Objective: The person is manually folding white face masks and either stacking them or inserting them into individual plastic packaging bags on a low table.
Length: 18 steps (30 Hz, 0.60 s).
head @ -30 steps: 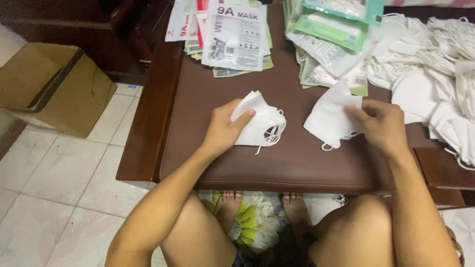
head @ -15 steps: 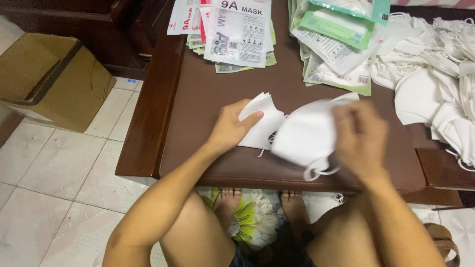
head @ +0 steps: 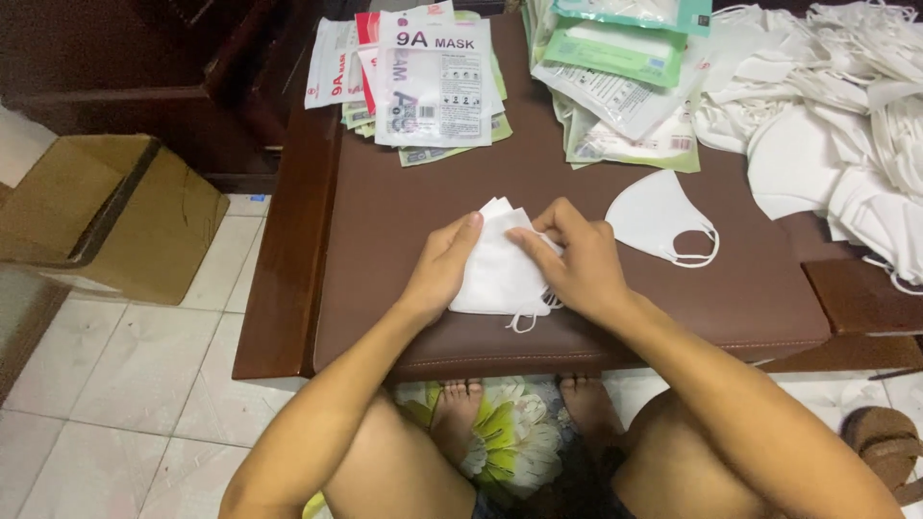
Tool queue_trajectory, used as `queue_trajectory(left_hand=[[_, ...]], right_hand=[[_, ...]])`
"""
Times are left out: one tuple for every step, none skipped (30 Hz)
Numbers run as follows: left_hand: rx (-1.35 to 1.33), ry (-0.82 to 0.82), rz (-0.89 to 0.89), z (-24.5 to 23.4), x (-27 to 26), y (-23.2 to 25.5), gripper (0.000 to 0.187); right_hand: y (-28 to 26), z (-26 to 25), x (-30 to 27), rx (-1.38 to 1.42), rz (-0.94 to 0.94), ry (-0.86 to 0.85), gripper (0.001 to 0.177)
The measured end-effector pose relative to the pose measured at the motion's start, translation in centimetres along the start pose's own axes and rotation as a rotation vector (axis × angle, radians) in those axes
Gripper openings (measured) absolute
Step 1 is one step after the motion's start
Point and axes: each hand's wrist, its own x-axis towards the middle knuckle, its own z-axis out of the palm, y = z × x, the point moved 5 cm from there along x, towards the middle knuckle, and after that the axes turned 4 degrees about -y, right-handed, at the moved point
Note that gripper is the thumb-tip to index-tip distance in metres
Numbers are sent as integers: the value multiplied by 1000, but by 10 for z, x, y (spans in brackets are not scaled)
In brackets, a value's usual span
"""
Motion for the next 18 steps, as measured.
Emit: queue_trajectory(left_hand=[[17,12,-10,0,-1,0,53],[34,24,-20,0,-2,0,57],[36,22,-20,1,-1,-2,57],[36,20,-13,2,1,-4,59],[38,18,-8,3,2,-5,61],[40,16,-9,7,1,2,61],[52,28,-5,11,-1,10,44],[65,40,-1,15,-3,17,34],[64,32,-2,15,-2,16,34],[100,49,16,15,-2,15,30],[134,64,36,14,-1,15,28],[132,55,36,12,-1,14,28],[185,79,58,7,-1,15,25],[239,103,80,3,-1,16,23],[236,99,81,0,-3,18,23],[257,134,96,-5,-5,21,22],[276,174,110,-11,-8,24,21],[272,174,112,-12,-7,25,21]], right_hand=[[1,1,0,24,24,-6,20],[1,3,0,48,48,-12,19],[1,4,0,49,49,-11,19],[1,5,0,55,70,-19,19],[2,7,0,61,92,-28,19],[5,7,0,63,94,-26,19],[8,8,0,53,106,-38,19],[12,9,0,44,119,-49,18],[11,8,0,41,124,-45,18],[10,8,0,42,144,-69,19],[10,7,0,42,163,-93,20],[7,-3,3,37,169,-87,20],[6,-11,7,-12,214,-130,21],[4,-19,10,-61,260,-172,26],[22,-35,11,-65,263,-169,26],[41,-54,13,-298,293,-144,37],[58,-73,16,-532,317,-120,47],[73,-86,13,-536,316,-120,47]])
